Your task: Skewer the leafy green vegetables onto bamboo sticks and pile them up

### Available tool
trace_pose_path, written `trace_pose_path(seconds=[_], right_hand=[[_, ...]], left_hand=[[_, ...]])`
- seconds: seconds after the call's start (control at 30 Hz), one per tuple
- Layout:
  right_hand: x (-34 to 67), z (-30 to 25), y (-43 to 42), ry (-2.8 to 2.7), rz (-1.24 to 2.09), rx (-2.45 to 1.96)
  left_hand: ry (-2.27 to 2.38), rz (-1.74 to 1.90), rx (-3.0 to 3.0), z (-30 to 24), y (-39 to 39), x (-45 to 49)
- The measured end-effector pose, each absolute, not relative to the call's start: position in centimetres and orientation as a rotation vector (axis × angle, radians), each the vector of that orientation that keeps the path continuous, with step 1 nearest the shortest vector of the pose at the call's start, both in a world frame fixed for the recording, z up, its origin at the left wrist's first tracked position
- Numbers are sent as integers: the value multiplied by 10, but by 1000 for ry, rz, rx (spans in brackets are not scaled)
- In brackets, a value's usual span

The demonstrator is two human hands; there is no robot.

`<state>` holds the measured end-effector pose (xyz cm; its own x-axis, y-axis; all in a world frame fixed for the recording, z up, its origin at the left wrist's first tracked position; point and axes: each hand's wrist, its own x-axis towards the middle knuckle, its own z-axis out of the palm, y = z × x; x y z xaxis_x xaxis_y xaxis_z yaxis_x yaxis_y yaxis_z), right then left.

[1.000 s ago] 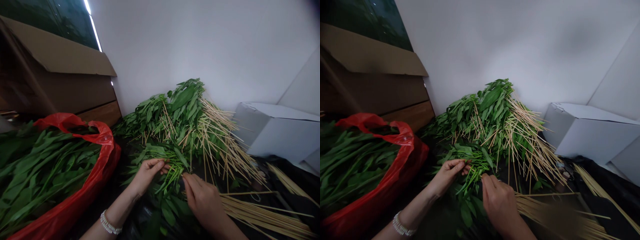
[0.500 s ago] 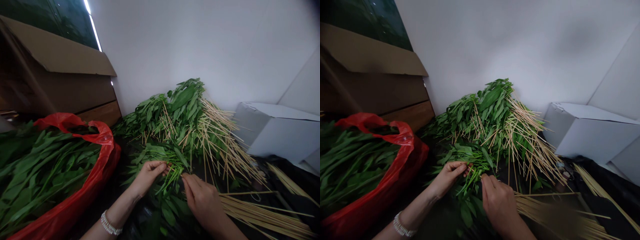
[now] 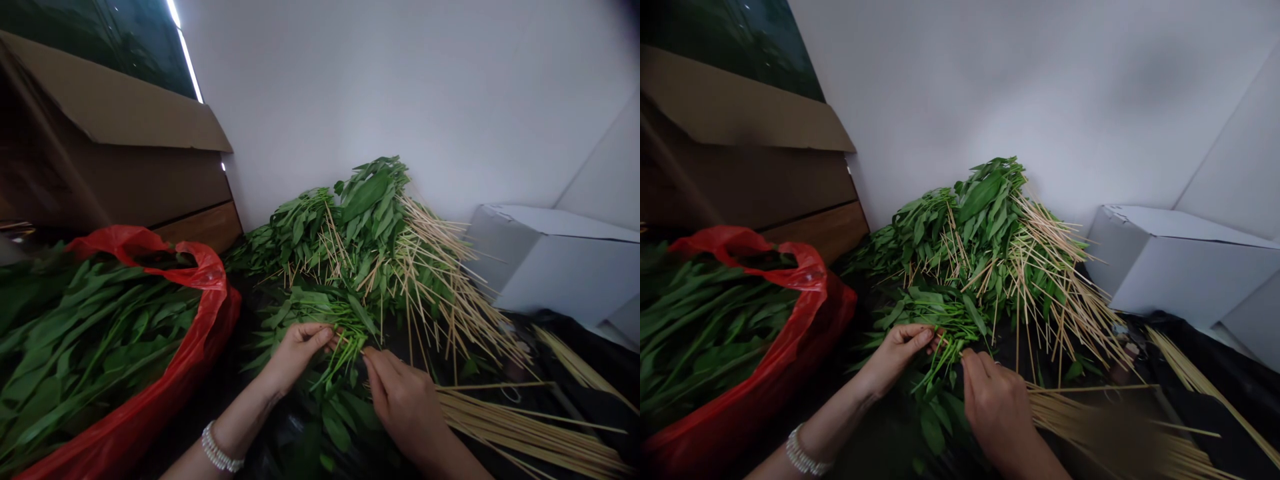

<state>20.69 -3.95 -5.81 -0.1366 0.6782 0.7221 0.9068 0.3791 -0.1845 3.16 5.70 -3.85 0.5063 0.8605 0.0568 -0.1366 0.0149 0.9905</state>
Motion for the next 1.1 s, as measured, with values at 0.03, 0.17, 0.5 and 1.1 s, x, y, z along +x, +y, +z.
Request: trace_pose_path(seconds=[0.03,0.17,0.5,1.1], right_hand=[[207,-58,-39,-1888,-382,-1373],[207,-57,-39,-1883,-391,-1369],[206,-55,-40,-1889,-429,-1378],[205,-59,-39,-1872,-408,-1374]], left_hand=[[701,891,1320,-39,57,32],[683,894,1279,-40,57,32],[723,899,1322,-43,57,32],[701,855,1333,-40,52,36]])
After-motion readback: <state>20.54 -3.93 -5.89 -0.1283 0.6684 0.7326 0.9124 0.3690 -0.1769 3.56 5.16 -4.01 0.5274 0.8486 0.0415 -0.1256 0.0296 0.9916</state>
